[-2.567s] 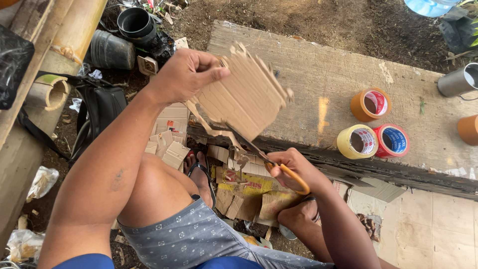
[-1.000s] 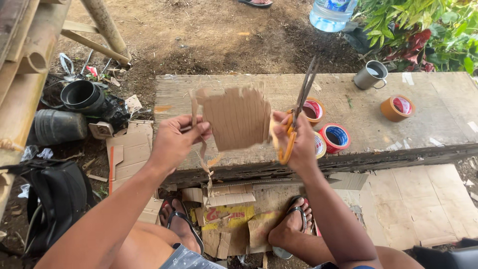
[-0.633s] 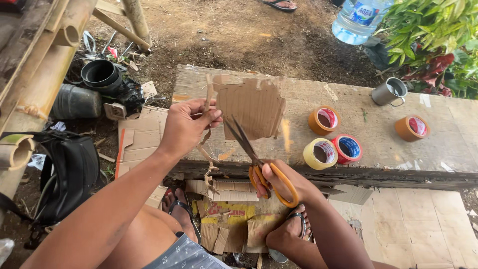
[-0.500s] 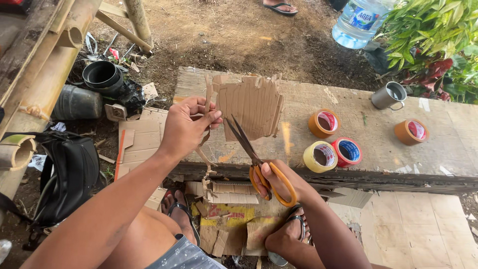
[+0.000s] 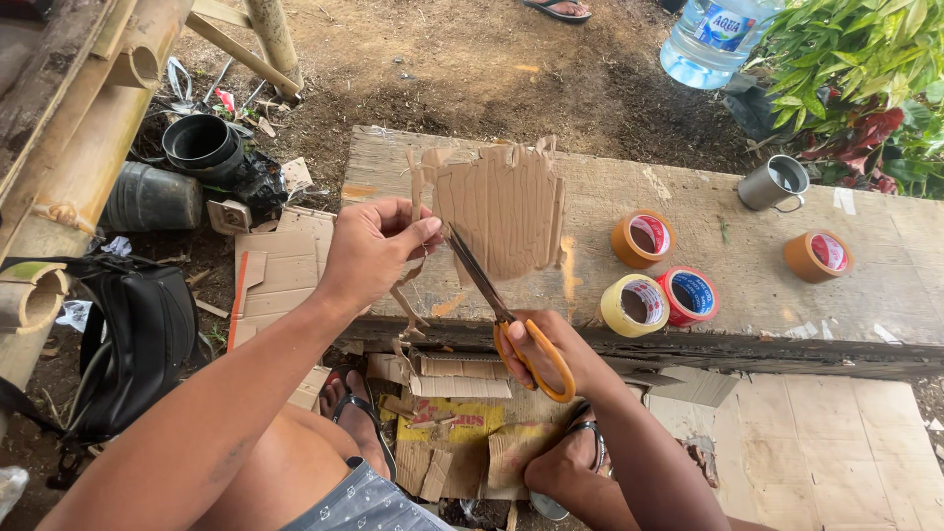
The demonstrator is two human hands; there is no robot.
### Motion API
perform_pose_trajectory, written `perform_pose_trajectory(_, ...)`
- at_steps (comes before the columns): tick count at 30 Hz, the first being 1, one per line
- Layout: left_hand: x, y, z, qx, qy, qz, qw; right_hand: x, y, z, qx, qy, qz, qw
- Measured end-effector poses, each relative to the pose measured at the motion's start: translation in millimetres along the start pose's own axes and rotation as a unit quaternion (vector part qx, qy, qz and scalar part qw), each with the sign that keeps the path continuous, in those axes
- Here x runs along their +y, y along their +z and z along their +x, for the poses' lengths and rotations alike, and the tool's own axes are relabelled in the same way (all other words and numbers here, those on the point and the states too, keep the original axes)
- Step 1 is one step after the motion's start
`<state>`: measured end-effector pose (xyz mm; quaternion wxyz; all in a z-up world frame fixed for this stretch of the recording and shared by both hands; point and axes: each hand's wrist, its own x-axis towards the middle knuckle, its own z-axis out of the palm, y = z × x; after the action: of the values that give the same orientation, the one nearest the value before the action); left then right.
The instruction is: The person uses scissors to cut a piece of cardboard along a pre-drawn outline. They rotate the cardboard frequently to follow the drawn lines and trim the edges. The task continues throughout the clip with the cardboard gradually taking shape.
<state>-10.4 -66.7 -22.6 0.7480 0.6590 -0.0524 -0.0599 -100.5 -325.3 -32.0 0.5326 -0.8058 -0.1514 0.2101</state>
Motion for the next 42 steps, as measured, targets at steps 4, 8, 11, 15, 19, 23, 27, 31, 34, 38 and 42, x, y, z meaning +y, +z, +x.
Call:
perform_pose_trajectory(4, 1, -1, 0, -0.012, -0.005, -0.018, 1.0, -1, 4, 1, 0.025, 0.064, 0.022, 0.997)
perform_pose_trajectory(8, 3, -4, 0, -0.005, 0.003, 0.007, 1.0, 2, 8, 1, 0.025, 0.056, 0.029, 0.998)
perform_pose_trajectory(11, 4, -3, 0, -0.015, 0.02, -0.006, 1.0, 7, 9, 3, 0.029, 0.049, 0.04, 0.998)
perform_pose_trajectory(15, 6, -6, 1, -0.022, 0.032, 0.033, 0.999, 13, 9, 4, 0.004, 0.003, 0.098, 0.995)
perform_pose_trajectory(19, 7, -11, 3, -0.039, 0.013, -0.001, 0.999, 13, 6, 3, 0.004, 0.02, 0.058, 0.998)
perform_pose_trajectory(23, 9, -14, 1, -0.035, 0.018, 0.048, 0.998, 9, 5, 4, 0.021, 0.042, -0.001, 0.999)
perform_pose_trajectory(27, 9, -8, -3, -0.022, 0.031, -0.008, 0.999, 13, 10, 3, 0.043, 0.058, 0.011, 0.997)
perform_pose_trajectory(31, 9, 1, -7, 0.009, 0.055, -0.009, 0.998, 21, 12, 4, 0.053, 0.042, 0.009, 0.998)
perform_pose_trajectory(34, 11, 3, -7, 0.022, 0.051, 0.008, 0.998, 25, 15, 4, 0.066, 0.028, -0.014, 0.997)
perform_pose_trajectory(38, 12, 2, -5, -0.002, 0.047, -0.026, 0.999, 26, 21, 5, 0.059, 0.02, 0.044, 0.997)
perform_pose_trajectory(42, 8, 5, -7, 0.002, 0.014, -0.013, 1.0, 28, 25, 7, 0.042, 0.025, 0.118, 0.992)
